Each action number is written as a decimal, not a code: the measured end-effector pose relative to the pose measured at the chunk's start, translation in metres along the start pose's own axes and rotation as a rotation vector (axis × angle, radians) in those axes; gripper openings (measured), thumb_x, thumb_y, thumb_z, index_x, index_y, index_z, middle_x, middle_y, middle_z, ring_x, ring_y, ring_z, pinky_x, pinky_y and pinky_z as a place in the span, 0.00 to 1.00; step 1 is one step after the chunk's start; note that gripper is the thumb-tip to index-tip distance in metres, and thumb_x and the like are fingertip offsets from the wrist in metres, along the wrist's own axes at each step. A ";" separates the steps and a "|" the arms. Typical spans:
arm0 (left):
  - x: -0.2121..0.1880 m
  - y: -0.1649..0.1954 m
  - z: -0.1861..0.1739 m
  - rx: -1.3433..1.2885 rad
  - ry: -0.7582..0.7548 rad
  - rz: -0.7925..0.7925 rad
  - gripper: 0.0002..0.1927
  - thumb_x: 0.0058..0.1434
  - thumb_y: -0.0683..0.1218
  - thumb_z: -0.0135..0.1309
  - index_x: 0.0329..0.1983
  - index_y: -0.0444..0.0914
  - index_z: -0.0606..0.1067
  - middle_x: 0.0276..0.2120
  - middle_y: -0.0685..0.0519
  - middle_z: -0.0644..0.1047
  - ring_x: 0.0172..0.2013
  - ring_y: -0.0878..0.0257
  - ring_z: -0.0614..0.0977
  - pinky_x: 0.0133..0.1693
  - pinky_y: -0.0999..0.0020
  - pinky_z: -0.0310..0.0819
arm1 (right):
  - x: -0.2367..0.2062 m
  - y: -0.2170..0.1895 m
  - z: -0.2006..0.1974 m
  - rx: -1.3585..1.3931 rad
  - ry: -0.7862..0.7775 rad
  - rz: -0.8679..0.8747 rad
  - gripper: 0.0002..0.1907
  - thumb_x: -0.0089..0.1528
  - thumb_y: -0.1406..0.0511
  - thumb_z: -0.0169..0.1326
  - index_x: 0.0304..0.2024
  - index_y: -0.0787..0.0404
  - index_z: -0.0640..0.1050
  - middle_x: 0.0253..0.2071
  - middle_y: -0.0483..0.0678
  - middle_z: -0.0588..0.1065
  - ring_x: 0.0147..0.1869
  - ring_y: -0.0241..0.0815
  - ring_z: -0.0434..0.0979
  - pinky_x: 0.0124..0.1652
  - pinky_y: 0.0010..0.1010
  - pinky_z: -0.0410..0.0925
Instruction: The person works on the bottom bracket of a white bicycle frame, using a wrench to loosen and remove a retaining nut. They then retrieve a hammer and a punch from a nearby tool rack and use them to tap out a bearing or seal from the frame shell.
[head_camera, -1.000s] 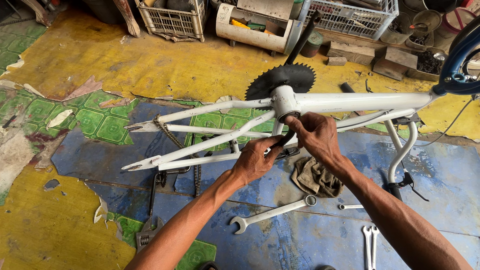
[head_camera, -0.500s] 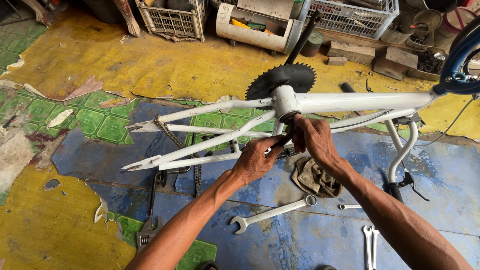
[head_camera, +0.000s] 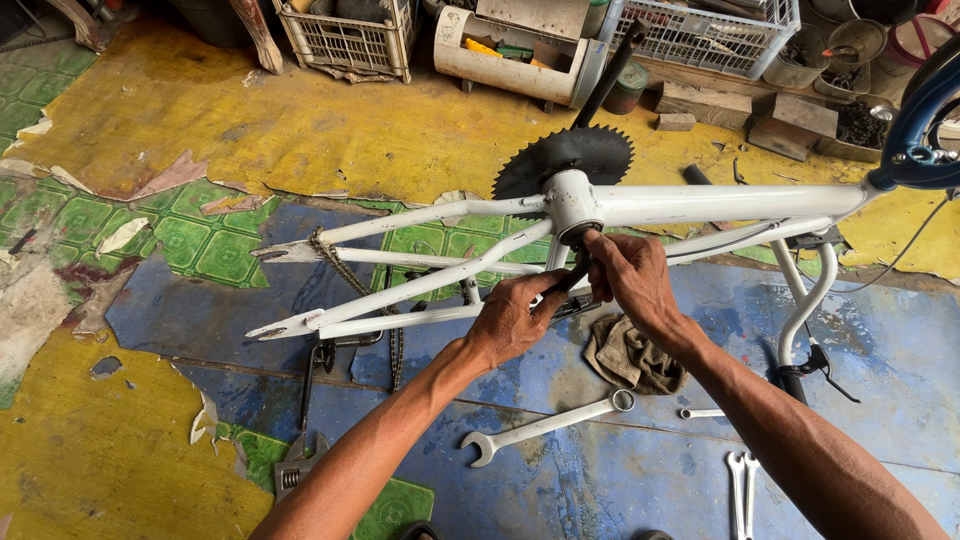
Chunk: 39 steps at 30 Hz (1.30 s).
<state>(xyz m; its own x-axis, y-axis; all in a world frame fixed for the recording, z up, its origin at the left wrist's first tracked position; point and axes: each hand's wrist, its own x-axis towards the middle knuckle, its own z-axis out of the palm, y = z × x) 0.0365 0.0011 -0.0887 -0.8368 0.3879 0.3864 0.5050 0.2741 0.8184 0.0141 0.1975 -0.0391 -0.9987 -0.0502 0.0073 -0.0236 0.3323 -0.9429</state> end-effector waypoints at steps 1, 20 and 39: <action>0.000 0.000 0.000 0.006 0.003 0.003 0.13 0.68 0.41 0.53 0.54 0.35 0.78 0.38 0.42 0.83 0.35 0.52 0.85 0.35 0.60 0.78 | 0.001 0.002 0.000 0.020 -0.008 0.007 0.27 0.68 0.51 0.47 0.24 0.63 0.78 0.14 0.46 0.71 0.16 0.33 0.70 0.17 0.27 0.63; -0.002 -0.013 0.000 0.009 -0.013 -0.024 0.14 0.66 0.46 0.55 0.51 0.34 0.79 0.37 0.43 0.84 0.34 0.54 0.86 0.37 0.61 0.79 | 0.001 0.010 -0.026 -0.158 -0.248 -0.124 0.19 0.61 0.52 0.60 0.28 0.60 0.82 0.17 0.44 0.75 0.20 0.31 0.73 0.22 0.28 0.66; -0.014 -0.045 -0.020 0.195 -0.299 -0.334 0.17 0.54 0.48 0.58 0.45 0.36 0.83 0.30 0.45 0.85 0.30 0.55 0.87 0.38 0.63 0.81 | -0.015 0.050 0.031 -0.523 -0.354 -0.386 0.15 0.59 0.55 0.64 0.38 0.59 0.87 0.27 0.49 0.83 0.22 0.38 0.78 0.24 0.33 0.71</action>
<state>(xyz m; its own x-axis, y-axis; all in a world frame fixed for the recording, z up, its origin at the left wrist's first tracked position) 0.0209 -0.0337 -0.1225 -0.8768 0.4787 -0.0458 0.2738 0.5753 0.7707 0.0292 0.1851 -0.0964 -0.8425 -0.5262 0.1152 -0.4774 0.6303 -0.6122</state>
